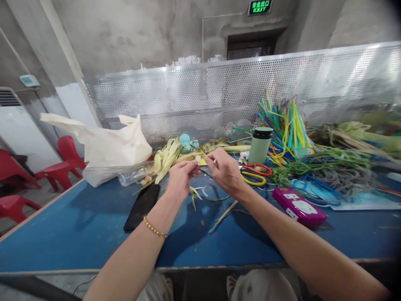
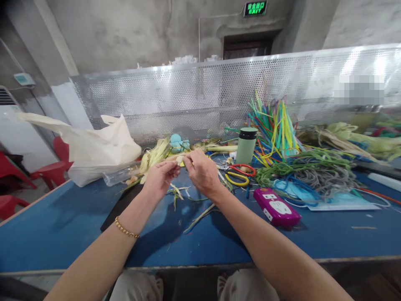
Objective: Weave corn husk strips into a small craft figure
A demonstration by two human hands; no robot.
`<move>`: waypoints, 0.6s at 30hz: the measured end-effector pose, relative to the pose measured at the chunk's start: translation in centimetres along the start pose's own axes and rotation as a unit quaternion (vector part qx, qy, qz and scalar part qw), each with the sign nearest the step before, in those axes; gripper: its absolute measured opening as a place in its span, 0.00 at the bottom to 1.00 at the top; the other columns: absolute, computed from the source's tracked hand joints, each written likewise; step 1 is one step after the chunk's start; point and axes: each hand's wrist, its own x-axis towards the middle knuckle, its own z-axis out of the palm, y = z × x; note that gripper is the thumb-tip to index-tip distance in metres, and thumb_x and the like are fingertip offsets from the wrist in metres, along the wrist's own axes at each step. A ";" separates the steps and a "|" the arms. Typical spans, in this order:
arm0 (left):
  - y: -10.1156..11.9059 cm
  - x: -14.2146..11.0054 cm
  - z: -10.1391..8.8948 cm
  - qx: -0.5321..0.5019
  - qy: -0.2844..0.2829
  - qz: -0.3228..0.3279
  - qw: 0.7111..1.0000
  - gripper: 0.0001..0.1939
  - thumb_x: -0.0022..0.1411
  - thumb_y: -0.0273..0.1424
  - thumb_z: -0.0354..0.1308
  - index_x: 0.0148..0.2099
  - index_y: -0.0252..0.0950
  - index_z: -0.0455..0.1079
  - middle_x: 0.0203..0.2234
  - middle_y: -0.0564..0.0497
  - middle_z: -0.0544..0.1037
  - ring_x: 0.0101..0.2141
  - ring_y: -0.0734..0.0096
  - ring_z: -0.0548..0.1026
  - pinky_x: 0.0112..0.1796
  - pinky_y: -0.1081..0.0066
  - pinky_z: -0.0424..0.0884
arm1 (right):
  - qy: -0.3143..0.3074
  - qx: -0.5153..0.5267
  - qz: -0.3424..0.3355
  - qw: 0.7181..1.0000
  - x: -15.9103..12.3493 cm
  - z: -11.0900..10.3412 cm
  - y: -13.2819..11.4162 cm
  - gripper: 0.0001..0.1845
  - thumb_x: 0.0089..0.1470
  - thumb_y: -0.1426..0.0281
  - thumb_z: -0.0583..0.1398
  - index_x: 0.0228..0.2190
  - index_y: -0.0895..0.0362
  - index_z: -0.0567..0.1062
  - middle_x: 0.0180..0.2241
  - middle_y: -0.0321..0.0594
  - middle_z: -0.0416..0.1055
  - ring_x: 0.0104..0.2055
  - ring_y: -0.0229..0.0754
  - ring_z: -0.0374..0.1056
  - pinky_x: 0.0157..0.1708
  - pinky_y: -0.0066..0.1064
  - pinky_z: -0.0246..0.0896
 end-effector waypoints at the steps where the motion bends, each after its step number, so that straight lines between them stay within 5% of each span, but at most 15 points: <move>1: 0.0 0.0 0.0 -0.015 0.007 -0.009 1.000 0.08 0.42 0.28 0.70 0.25 0.31 0.74 0.20 0.49 0.76 0.22 0.74 0.72 0.27 0.72 0.62 | 0.004 -0.017 -0.014 1.000 0.0 -0.2 -0.2 0.10 0.64 0.68 0.54 0.34 0.57 0.74 0.35 0.43 0.72 0.34 0.41 0.66 0.32 0.30 0.56; 11: -0.2 -0.3 0.0 -0.014 0.011 -0.025 1.000 0.11 0.41 0.32 0.72 0.27 0.31 0.76 0.22 0.49 0.77 0.25 0.74 0.73 0.24 0.74 0.58 | -0.069 -0.174 -0.119 0.975 -0.1 0.3 -1.0 0.15 0.66 0.69 0.52 0.33 0.58 0.76 0.33 0.46 0.71 0.30 0.42 0.63 0.29 0.33 0.50; 18: -0.4 -0.3 0.2 -0.051 -0.026 -0.016 0.998 0.12 0.40 0.30 0.74 0.27 0.30 0.76 0.23 0.49 0.77 0.24 0.77 0.71 0.26 0.75 0.62 | -0.035 -0.067 -0.061 0.995 -0.5 0.7 -0.6 0.11 0.64 0.69 0.54 0.34 0.58 0.75 0.34 0.44 0.71 0.32 0.40 0.65 0.30 0.30 0.54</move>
